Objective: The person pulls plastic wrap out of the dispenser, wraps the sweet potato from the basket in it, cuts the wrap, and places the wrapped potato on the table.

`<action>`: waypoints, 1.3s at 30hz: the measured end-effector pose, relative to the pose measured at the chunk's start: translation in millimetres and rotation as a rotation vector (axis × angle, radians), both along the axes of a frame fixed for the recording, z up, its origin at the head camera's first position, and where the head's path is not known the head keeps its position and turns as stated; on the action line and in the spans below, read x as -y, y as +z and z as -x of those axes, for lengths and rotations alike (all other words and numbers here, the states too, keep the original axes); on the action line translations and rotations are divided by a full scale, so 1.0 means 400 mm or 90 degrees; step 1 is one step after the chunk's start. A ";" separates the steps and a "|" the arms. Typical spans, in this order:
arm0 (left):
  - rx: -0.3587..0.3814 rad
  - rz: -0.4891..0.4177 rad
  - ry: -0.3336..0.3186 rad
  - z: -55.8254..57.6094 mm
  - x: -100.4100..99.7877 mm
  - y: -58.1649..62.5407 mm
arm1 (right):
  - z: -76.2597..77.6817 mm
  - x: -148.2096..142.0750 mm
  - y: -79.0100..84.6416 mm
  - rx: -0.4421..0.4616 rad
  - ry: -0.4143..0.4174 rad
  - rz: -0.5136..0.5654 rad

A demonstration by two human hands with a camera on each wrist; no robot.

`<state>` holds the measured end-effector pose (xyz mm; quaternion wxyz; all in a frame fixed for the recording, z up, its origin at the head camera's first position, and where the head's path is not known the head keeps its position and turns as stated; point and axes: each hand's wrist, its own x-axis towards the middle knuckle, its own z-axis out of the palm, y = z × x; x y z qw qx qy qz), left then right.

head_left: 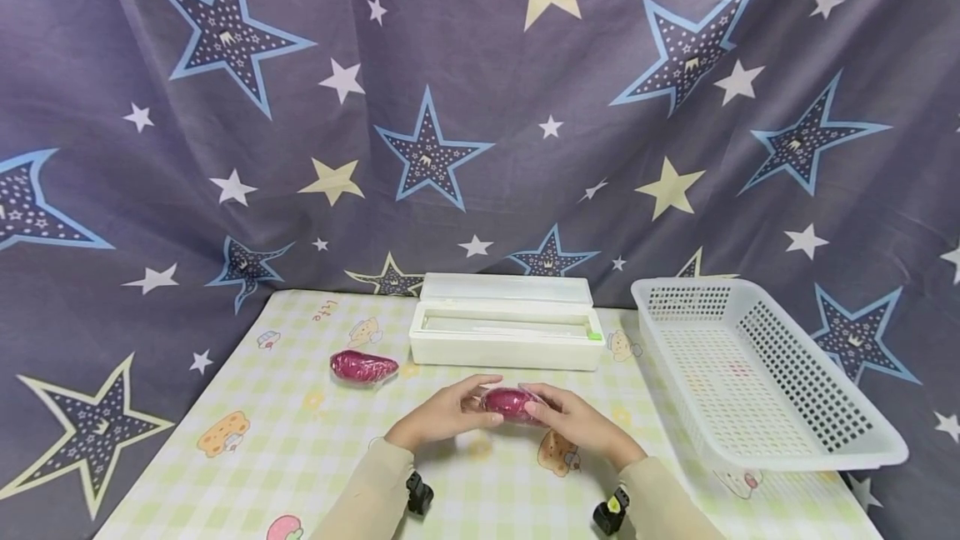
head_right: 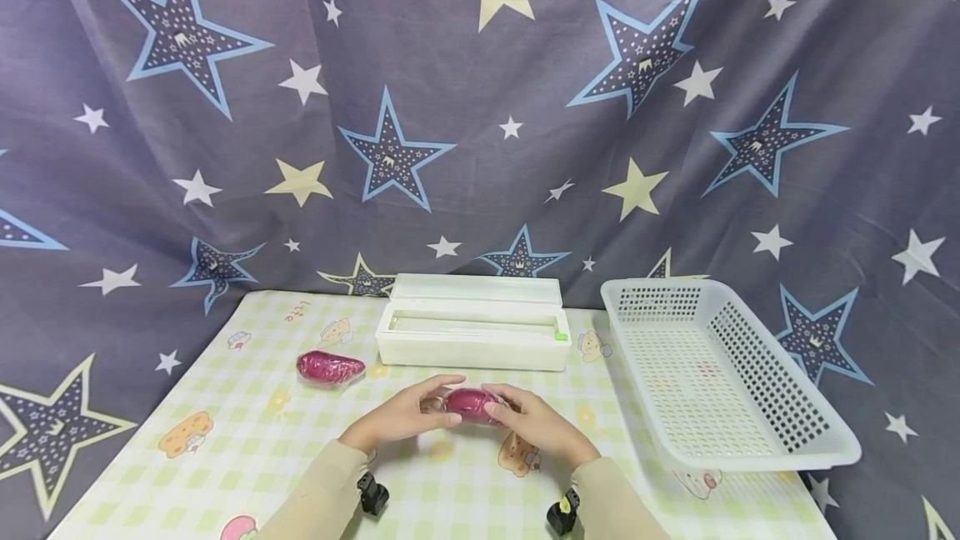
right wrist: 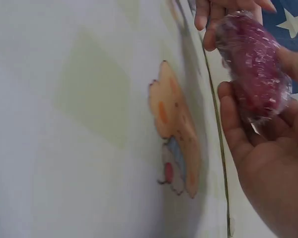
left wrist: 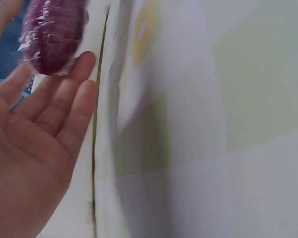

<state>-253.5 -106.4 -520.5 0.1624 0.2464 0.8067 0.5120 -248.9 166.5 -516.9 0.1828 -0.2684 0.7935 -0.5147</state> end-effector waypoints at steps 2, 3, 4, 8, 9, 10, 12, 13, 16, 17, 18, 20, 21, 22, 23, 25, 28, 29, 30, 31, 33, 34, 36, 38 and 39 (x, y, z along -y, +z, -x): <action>-0.007 -0.025 -0.002 -0.002 -0.002 0.002 | 0.000 -0.001 0.008 0.018 -0.007 0.026; -0.013 -0.032 -0.002 -0.002 -0.003 0.004 | -0.001 -0.002 0.012 0.026 -0.011 0.033; -0.023 -0.033 0.001 -0.002 -0.004 0.004 | -0.002 -0.001 0.017 0.036 -0.015 0.035; -0.043 -0.035 0.013 -0.002 -0.009 0.008 | -0.008 0.000 0.029 0.065 -0.033 0.018; -0.039 -0.035 0.013 -0.002 -0.010 0.009 | -0.009 -0.001 0.031 0.070 -0.035 0.014; -0.034 -0.040 0.012 -0.002 -0.011 0.010 | -0.010 -0.001 0.032 0.075 -0.038 0.010; -0.024 -0.048 0.007 -0.002 -0.013 0.013 | -0.010 -0.002 0.032 0.082 -0.039 0.009; -0.021 -0.049 0.006 -0.001 -0.014 0.014 | -0.011 -0.002 0.033 0.087 -0.036 0.015; -0.012 -0.052 0.005 -0.002 -0.015 0.018 | -0.011 -0.001 0.034 0.116 -0.010 0.058; -0.009 -0.050 0.006 -0.003 -0.015 0.018 | -0.010 0.000 0.034 0.126 0.000 0.073; -0.007 -0.051 0.007 -0.003 -0.014 0.019 | -0.010 0.001 0.033 0.140 0.011 0.089; 0.000 -0.053 0.008 -0.005 -0.014 0.019 | -0.008 0.004 0.032 0.162 0.028 0.117; -0.001 -0.055 0.006 -0.005 -0.014 0.018 | -0.007 0.006 0.031 0.170 0.033 0.127; -0.003 -0.058 0.003 -0.005 -0.014 0.018 | -0.007 0.008 0.031 0.175 0.034 0.133; -0.005 -0.061 0.001 -0.005 -0.014 0.018 | -0.007 0.009 0.030 0.178 0.032 0.139; -0.012 -0.067 -0.002 -0.004 -0.015 0.018 | -0.007 0.012 0.029 0.182 0.022 0.147; -0.014 -0.079 -0.001 -0.003 -0.014 0.020 | -0.010 0.016 0.032 0.159 -0.003 0.139; -0.013 -0.081 0.004 -0.002 -0.012 0.021 | -0.011 0.017 0.034 0.143 -0.016 0.133; -0.011 -0.083 0.009 -0.002 -0.010 0.022 | -0.012 0.017 0.036 0.123 -0.030 0.124; -0.012 -0.086 0.015 -0.001 -0.006 0.023 | -0.014 0.018 0.039 0.099 -0.046 0.111; -0.011 -0.084 0.038 -0.001 0.004 0.027 | -0.017 0.020 0.043 0.053 -0.076 0.094; -0.013 -0.079 0.051 -0.001 0.010 0.029 | -0.018 0.021 0.045 0.030 -0.091 0.086; -0.015 -0.072 0.070 -0.001 0.022 0.034 | -0.020 0.023 0.047 0.000 -0.107 0.081; -0.014 -0.064 0.085 0.000 0.032 0.037 | -0.020 0.027 0.048 -0.023 -0.116 0.081; -0.015 -0.064 0.086 0.001 0.037 0.038 | -0.020 0.028 0.047 -0.032 -0.120 0.081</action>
